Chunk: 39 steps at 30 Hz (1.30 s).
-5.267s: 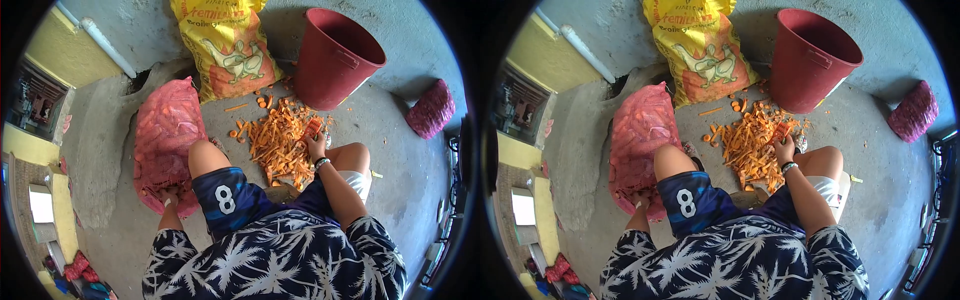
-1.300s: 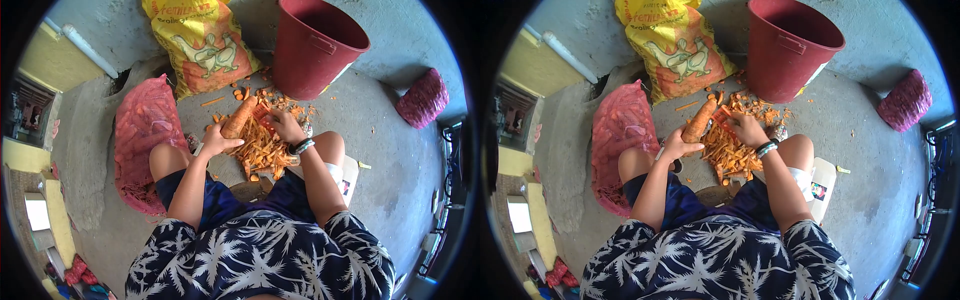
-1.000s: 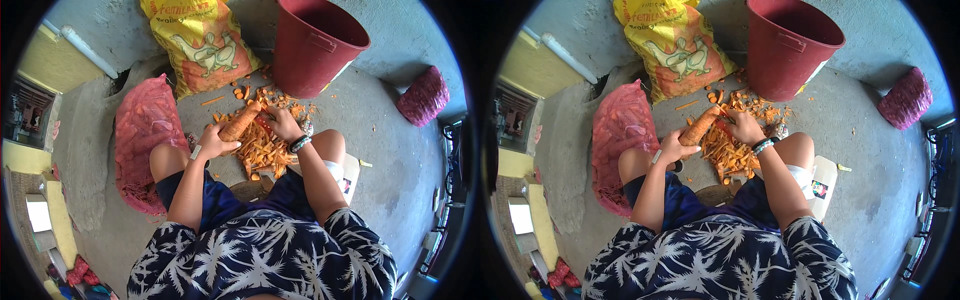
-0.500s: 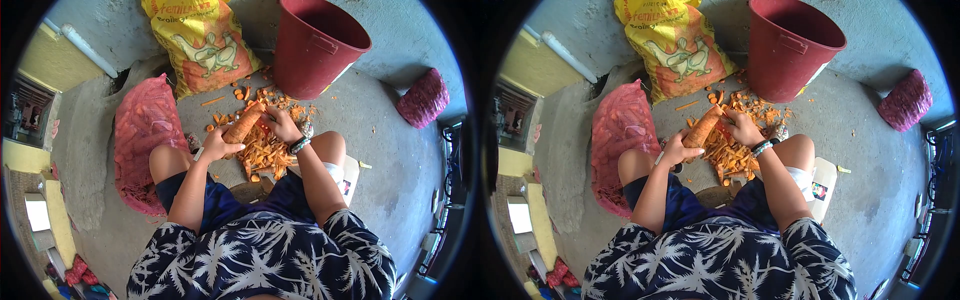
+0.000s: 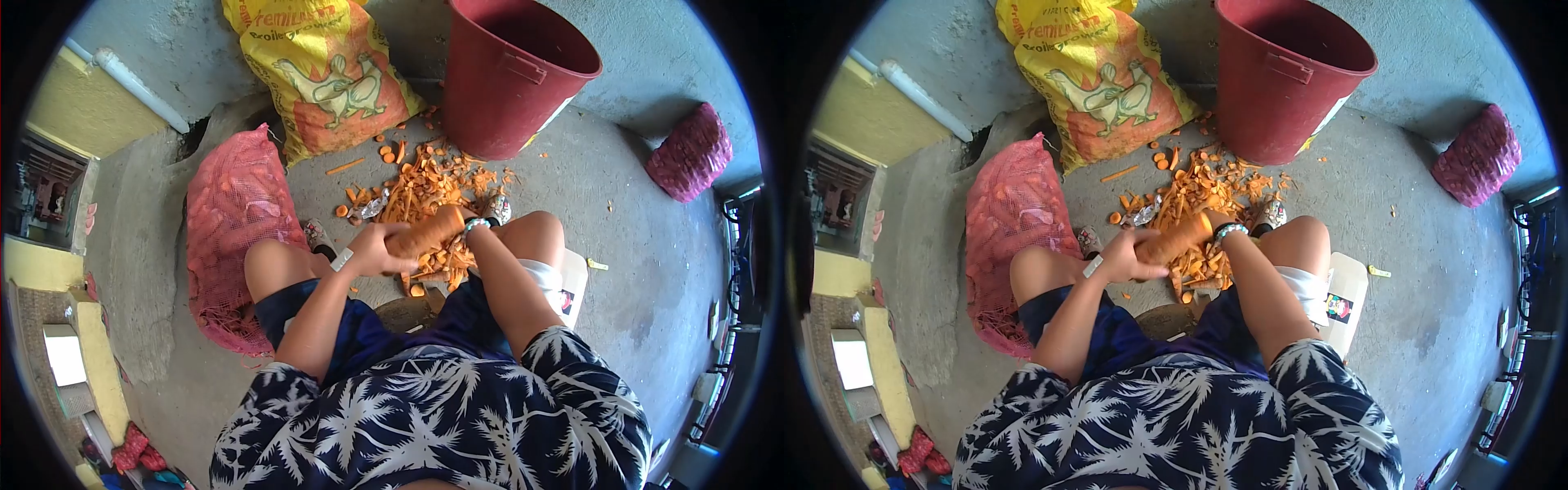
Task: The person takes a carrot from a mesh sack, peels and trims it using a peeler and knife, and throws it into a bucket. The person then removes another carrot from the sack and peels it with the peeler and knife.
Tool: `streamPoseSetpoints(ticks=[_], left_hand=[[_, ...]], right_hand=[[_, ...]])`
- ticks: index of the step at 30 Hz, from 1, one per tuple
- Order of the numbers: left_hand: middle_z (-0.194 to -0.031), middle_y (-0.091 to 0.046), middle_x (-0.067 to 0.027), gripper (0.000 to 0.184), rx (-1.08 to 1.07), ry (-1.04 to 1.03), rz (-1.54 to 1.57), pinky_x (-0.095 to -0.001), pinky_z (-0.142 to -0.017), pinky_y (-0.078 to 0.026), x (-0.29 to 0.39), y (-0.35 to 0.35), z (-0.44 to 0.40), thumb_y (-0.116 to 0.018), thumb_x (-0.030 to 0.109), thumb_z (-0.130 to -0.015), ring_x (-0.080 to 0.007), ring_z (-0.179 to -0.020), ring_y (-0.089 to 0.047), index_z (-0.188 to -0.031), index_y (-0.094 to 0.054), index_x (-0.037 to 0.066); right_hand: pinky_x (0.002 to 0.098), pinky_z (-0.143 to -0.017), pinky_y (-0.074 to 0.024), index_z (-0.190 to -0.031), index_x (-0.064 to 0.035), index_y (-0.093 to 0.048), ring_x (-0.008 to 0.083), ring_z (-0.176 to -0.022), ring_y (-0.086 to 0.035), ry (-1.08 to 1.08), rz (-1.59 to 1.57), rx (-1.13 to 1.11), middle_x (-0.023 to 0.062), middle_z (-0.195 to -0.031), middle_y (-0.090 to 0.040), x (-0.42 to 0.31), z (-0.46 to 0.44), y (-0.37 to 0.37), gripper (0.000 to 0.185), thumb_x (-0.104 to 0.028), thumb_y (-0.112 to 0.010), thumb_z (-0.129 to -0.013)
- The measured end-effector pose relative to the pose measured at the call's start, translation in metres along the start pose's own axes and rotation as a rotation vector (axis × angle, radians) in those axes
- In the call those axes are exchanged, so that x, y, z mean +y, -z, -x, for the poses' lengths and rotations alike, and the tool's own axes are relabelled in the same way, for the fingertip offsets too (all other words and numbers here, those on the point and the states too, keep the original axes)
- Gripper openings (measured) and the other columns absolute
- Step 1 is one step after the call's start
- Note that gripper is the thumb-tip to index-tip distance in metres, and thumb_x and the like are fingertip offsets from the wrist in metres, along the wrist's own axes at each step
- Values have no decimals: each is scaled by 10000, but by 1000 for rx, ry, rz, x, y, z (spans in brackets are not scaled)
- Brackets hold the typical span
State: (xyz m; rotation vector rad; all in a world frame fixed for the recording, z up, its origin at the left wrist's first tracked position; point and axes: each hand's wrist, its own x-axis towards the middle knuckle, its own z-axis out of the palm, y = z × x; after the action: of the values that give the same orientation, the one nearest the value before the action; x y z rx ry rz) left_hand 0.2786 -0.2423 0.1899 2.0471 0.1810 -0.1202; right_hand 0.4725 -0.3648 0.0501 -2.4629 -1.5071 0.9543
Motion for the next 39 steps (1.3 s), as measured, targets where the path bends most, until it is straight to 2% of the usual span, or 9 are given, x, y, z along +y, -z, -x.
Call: streamPoseSetpoints(ticks=[2, 6, 11, 15, 17, 25, 31, 36, 39], left_hand=[[-938, -600, -79, 574, 96, -78, 81, -292, -790, -439, -44, -8, -13, -721, 414, -678, -174, -872, -573, -1034, -550, -3], [-1055, -531, -86, 625, 544, -81, 1064, -310, -852, -416, -57, 6, -27, -371, 558, -867, -188, -974, -527, -1156, -399, 5], [-1093, -524, -96, 278, 654, -140, 1159, -473, -853, -416, -41, 22, -21, -576, 156, -839, -233, -1026, -506, -1086, -450, 131], [-1091, -539, -64, 198, 610, -64, 1413, -485, -848, -429, -68, 13, -21, -546, 37, -810, -250, -1014, -516, -972, -512, 145], [-1103, -536, -66, 191, 594, -67, 1417, -475, -856, -427, -69, 14, -20, -553, 51, -815, -245, -1022, -512, -979, -518, 143], [-1191, -484, -130, 351, 309, -56, 1502, -411, -991, -359, -26, 8, -14, -589, 96, -809, -235, -1132, -455, -1131, -479, 8], [-1189, -457, -160, 649, 57, -50, 996, -375, -935, -413, -30, 18, -9, -583, 56, -702, -241, -1106, -485, -1275, -304, -63], [-1022, -530, -83, 577, -12, 73, 785, -306, -779, -443, -38, -6, -13, -637, 68, -679, -185, -868, -565, -1199, -399, -11], [-934, -578, -66, 368, 309, 213, 808, -296, -739, -444, -41, -29, -15, -707, 112, -650, -156, -814, -570, -967, -555, 4]], right_hand=[[417, -735, -483, -875, 6, -641, 325, -863, -603, -176, -50, -98, 192, -939, -622, -31, 17, 25, 293, -218, -472, -791], [416, -746, -469, -884, 33, -613, 338, -847, -595, -72, 4, -89, 219, -941, -609, -41, 16, 24, 328, -248, -468, -794], [400, -743, -454, -892, 41, -591, 340, -796, -585, -265, -267, 125, 210, -849, -614, -51, 24, 21, 328, -258, -508, -785], [320, -520, -440, -849, 0, -566, 213, -600, -577, -247, -882, 163, 135, -716, -597, -72, 31, 14, 257, -248, -501, -839], [232, -364, -344, -826, -49, -536, 101, -464, -515, -332, -1292, 45, 58, -671, -575, -84, 37, 14, 224, -255, -473, -888], [270, -457, -458, -916, -60, -520, 131, -517, -532, -291, -1869, 145, 39, -759, -589, -89, 34, 14, 163, -205, -449, -895], [239, -476, -423, -885, -65, -520, 104, -521, -505, -111, -1808, 342, 28, -722, -575, -63, 27, 37, 129, -171, -448, -887], [207, -493, -378, -982, -44, -534, 83, -570, -506, 38, -1506, 349, 26, -740, -578, -73, 45, 60, 167, -164, -493, -875], [218, -496, -427, -1012, -66, -547, 75, -589, -537, -43, -1465, 211, 5, -737, -583, -74, 46, 60, 201, -194, -556, -857]])
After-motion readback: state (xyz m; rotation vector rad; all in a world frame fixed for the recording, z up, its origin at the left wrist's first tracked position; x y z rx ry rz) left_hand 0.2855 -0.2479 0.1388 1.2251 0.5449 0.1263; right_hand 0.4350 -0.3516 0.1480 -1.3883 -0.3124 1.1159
